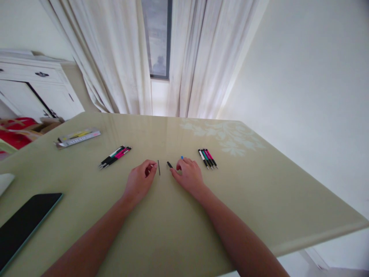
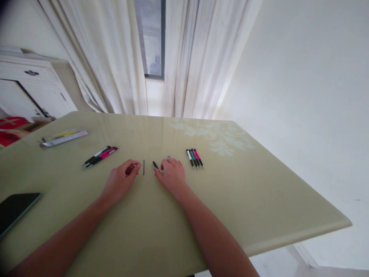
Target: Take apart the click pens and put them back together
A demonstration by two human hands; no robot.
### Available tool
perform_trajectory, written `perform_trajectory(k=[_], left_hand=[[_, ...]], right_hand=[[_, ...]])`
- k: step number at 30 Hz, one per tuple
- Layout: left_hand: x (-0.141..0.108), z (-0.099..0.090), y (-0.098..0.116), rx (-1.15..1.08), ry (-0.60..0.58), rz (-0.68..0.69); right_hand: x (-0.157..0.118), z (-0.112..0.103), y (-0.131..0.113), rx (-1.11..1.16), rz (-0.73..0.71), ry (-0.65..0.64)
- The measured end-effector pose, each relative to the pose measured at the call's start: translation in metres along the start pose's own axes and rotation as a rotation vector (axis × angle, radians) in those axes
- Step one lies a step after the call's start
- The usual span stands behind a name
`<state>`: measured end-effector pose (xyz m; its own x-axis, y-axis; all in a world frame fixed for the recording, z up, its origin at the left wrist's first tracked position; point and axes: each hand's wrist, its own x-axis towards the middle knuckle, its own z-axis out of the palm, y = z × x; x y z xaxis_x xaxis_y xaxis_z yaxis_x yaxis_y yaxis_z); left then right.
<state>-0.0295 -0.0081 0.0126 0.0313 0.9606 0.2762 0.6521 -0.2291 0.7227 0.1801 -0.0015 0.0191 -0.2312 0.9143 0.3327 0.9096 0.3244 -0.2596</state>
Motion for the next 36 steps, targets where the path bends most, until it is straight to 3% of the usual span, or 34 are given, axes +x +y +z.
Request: perform_trajectory(k=[7,24,32,36], left_hand=[[0.0,0.003,0.002,0.009,-0.071,0.162],[0.001,0.005,-0.004,0.032,-0.043,0.129],[0.004,0.004,-0.002,0.029,0.058,0.078],[0.004,0.007,-0.006,0.122,0.016,0.146]], right_hand=[[-0.001,0.003,-0.001,-0.063,0.011,-0.04],[0.001,-0.001,0.005,-0.05,0.028,0.032],[-0.001,0.0,-0.005,-0.03,-0.194,-0.028],[-0.002,0.001,-0.008,-0.056,-0.314,-0.062]])
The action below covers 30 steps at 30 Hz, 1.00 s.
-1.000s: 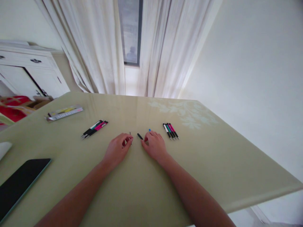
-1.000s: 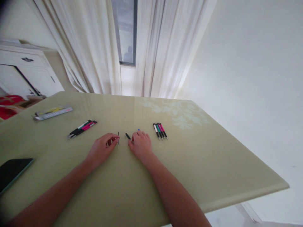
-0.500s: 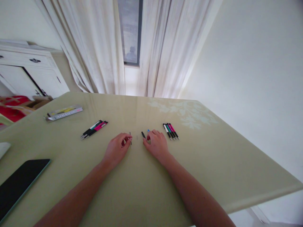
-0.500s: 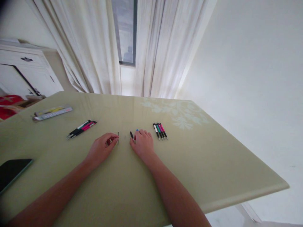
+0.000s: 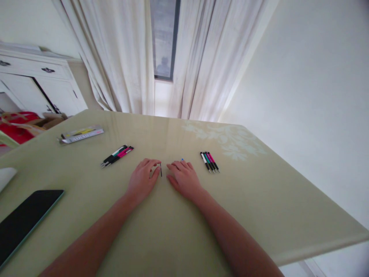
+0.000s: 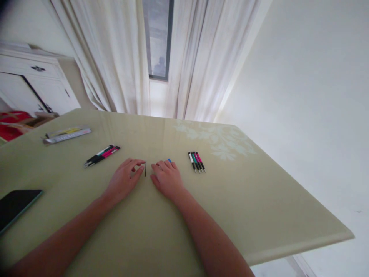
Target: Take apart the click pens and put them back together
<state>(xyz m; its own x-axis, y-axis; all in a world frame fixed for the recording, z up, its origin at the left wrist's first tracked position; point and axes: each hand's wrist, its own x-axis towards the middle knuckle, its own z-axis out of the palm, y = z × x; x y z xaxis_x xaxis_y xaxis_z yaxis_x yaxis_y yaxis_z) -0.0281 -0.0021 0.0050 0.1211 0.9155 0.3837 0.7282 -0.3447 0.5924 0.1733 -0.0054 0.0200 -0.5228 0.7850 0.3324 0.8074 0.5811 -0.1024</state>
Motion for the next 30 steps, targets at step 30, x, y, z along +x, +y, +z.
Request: perform_trajectory(k=[30], left_hand=[[0.0,0.002,-0.007,0.107,-0.139,0.08]], right_hand=[[0.0,0.003,0.014,0.178,0.206,0.142]])
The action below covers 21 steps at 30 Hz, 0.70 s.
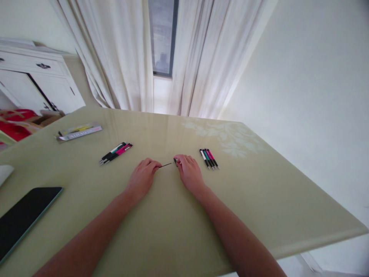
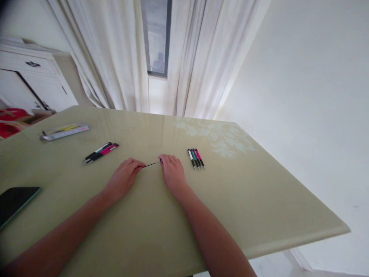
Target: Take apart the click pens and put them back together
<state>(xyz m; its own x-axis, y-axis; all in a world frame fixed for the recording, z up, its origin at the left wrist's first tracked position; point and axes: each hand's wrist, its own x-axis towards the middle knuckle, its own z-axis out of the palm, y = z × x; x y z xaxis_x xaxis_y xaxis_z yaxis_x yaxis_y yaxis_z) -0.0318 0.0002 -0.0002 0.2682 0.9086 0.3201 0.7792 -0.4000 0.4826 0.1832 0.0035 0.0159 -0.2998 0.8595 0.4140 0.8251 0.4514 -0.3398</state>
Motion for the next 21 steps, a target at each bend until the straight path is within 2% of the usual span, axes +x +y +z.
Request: perform_trajectory(k=[14,21], left_hand=[[-0.001,-0.002,0.0,0.025,-0.024,0.019],[-0.005,-0.011,0.008,0.253,-0.029,0.104]], right_hand=[[0.0,0.001,0.002,0.02,-0.044,0.028],[-0.002,0.0,0.003,-0.074,-0.171,-0.02]])
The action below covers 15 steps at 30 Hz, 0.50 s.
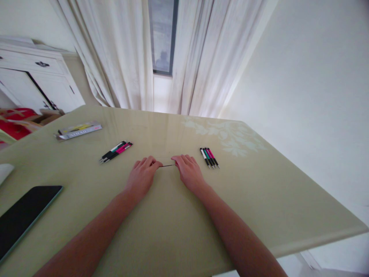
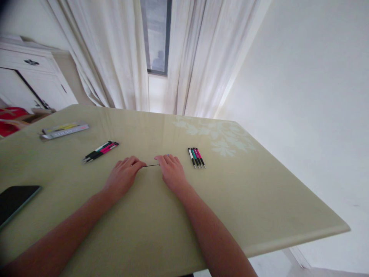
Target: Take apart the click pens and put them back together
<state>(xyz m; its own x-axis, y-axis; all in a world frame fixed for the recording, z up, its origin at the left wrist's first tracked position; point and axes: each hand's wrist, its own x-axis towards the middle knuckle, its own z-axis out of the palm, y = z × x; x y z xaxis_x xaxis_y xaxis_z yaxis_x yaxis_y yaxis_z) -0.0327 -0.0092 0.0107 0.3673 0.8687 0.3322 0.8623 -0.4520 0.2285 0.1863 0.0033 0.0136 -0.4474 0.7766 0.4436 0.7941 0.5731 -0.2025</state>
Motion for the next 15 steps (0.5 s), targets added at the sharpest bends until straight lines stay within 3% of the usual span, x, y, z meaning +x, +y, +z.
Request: perform_trajectory(k=[5,9,15], left_hand=[[-0.0016,-0.0042,0.0059,0.056,0.008,0.055],[-0.0002,-0.0004,0.0031,0.055,0.022,-0.018],[0.0006,0.001,-0.0004,0.064,0.055,-0.104]], right_hand=[[0.0004,-0.0007,-0.0068,0.113,-0.002,-0.004],[0.0015,-0.0051,-0.0054,0.081,0.115,0.038],[0.0019,-0.0097,-0.0028,-0.111,0.254,-0.118]])
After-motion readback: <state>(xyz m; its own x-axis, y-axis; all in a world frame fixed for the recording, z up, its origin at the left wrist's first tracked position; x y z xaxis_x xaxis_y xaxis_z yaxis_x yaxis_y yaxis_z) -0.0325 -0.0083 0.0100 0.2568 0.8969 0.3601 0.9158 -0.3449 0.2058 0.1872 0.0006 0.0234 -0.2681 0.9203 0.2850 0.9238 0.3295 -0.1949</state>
